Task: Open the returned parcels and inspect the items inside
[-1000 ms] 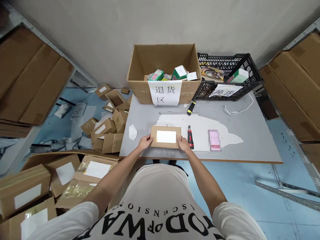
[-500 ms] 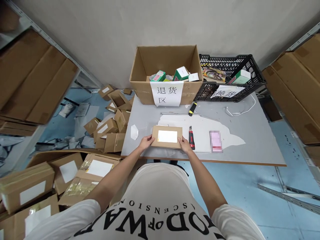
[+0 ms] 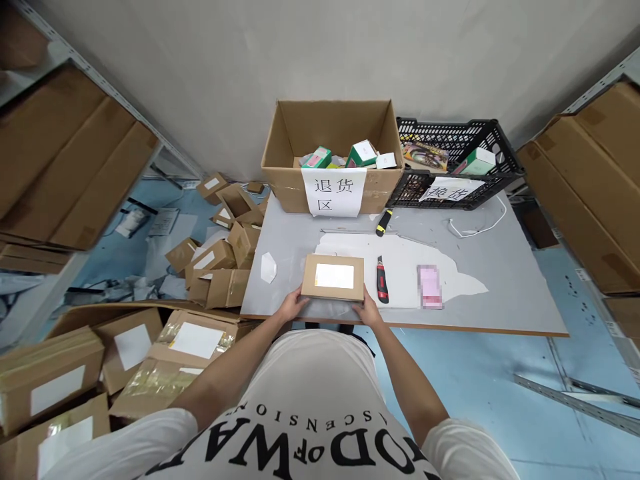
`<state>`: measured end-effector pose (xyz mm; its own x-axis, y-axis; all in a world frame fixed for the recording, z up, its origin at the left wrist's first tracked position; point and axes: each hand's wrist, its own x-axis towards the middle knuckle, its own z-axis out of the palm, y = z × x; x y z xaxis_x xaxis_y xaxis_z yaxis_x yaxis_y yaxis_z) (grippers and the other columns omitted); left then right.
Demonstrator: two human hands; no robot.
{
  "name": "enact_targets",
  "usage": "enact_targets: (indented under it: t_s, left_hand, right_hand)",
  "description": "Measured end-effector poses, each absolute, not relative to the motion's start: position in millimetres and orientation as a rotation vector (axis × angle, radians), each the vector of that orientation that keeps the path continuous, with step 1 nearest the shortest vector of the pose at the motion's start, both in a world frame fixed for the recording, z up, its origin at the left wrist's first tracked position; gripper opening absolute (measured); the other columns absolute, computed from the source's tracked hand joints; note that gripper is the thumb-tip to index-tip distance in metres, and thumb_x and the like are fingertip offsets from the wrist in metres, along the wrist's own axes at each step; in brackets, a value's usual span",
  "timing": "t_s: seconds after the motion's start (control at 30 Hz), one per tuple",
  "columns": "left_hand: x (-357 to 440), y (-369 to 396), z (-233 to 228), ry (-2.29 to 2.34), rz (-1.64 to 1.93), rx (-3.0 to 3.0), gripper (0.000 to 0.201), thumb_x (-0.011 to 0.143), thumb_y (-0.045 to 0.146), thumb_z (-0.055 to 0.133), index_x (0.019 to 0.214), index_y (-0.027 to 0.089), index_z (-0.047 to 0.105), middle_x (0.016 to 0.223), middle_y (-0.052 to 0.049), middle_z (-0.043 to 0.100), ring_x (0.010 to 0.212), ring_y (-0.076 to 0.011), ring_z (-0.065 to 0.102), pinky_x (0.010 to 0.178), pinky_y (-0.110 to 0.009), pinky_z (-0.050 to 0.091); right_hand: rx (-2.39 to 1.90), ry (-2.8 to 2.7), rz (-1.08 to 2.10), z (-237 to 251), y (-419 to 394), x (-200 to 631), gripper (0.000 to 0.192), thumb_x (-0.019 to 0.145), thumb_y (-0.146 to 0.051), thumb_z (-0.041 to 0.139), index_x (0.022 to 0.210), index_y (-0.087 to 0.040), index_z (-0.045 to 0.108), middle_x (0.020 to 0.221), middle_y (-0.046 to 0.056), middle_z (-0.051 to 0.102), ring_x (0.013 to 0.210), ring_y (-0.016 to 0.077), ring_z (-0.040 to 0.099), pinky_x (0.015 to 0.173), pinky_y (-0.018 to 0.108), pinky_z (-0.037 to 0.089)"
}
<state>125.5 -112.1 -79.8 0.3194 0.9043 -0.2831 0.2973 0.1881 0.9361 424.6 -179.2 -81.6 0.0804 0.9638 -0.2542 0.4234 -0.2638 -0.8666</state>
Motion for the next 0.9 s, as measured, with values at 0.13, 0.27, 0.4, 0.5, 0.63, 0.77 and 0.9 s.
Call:
enact_targets:
  t_s: [0.13,0.27,0.4,0.5,0.63,0.77,0.9]
  left_hand:
    - [130.4,-110.0,-72.7,1.223,0.63,1.435,0.063,0.074,0.039,0.064,0.132,0.018,0.051,0.133,-0.008,0.055,0.129,-0.0277,0.045,0.112,-0.043,0.029]
    - [128.6,-107.2,-57.3,1.248,0.622,1.525,0.052,0.08,0.041,0.056,0.125,0.016,0.057,0.124,-0.009,0.062,0.119,-0.0267,0.054,0.105,-0.041,0.037]
    - [129.2,-100.7,-25.5,1.356,0.596,1.572,0.046,0.085,0.044,0.048,0.118,0.015,0.062,0.106,-0.007,0.071,0.098,-0.0239,0.063,0.088,-0.034,0.047]
    - [131.8,-91.4,0.3,1.431,0.583,1.639,0.044,0.087,0.048,0.045,0.109,0.016,0.067,0.097,-0.007,0.073,0.088,-0.023,0.064,0.077,-0.028,0.046]
    - [136.7,-79.3,19.4,1.563,0.464,1.734,0.05,0.085,0.054,0.044,0.081,0.014,0.073,0.07,-0.007,0.07,0.071,-0.02,0.06,0.062,-0.025,0.038]
    - [140.0,-75.9,19.5,1.592,0.39,1.762,0.057,0.084,0.059,0.042,0.064,0.013,0.069,0.053,-0.004,0.06,0.058,-0.0156,0.052,0.055,-0.024,0.031]
    - [141.1,-78.2,13.2,1.593,0.377,1.719,0.058,0.084,0.059,0.042,0.056,0.014,0.066,0.051,-0.004,0.058,0.055,-0.015,0.05,0.054,-0.025,0.029]
  right_hand:
    - [-1.769,-1.332,1.16,-73.2,-172.7,419.3,0.064,0.077,-0.031,0.057,0.138,-0.022,0.041,0.118,0.008,0.064,0.11,0.0273,0.058,0.095,0.044,0.046]
    - [-1.706,-1.391,1.154,-59.9,-169.0,424.3,0.049,0.081,-0.036,0.053,0.127,-0.02,0.051,0.116,0.009,0.064,0.105,0.0254,0.059,0.091,0.041,0.047]
    - [-1.783,-1.49,1.064,-35.3,-160.6,430.3,0.039,0.085,-0.045,0.047,0.109,-0.018,0.06,0.107,0.01,0.064,0.096,0.0237,0.06,0.084,0.036,0.048]
    - [-1.894,-1.564,0.998,-14.9,-150.8,433.9,0.041,0.089,-0.049,0.039,0.102,-0.018,0.063,0.102,0.01,0.065,0.094,0.0228,0.06,0.082,0.033,0.046]
    - [-2.063,-1.638,0.946,3.1,-139.4,437.5,0.051,0.092,-0.055,0.029,0.087,-0.019,0.065,0.092,0.01,0.067,0.088,0.0235,0.061,0.075,0.03,0.044]
    - [-2.125,-1.647,0.959,4.3,-135.1,437.5,0.057,0.091,-0.06,0.029,0.082,-0.018,0.067,0.084,0.012,0.068,0.082,0.0252,0.062,0.07,0.031,0.043]
    - [-2.106,-1.628,0.985,-3.8,-133.5,436.0,0.058,0.09,-0.06,0.03,0.091,-0.018,0.07,0.091,0.014,0.07,0.091,0.028,0.063,0.077,0.033,0.044]
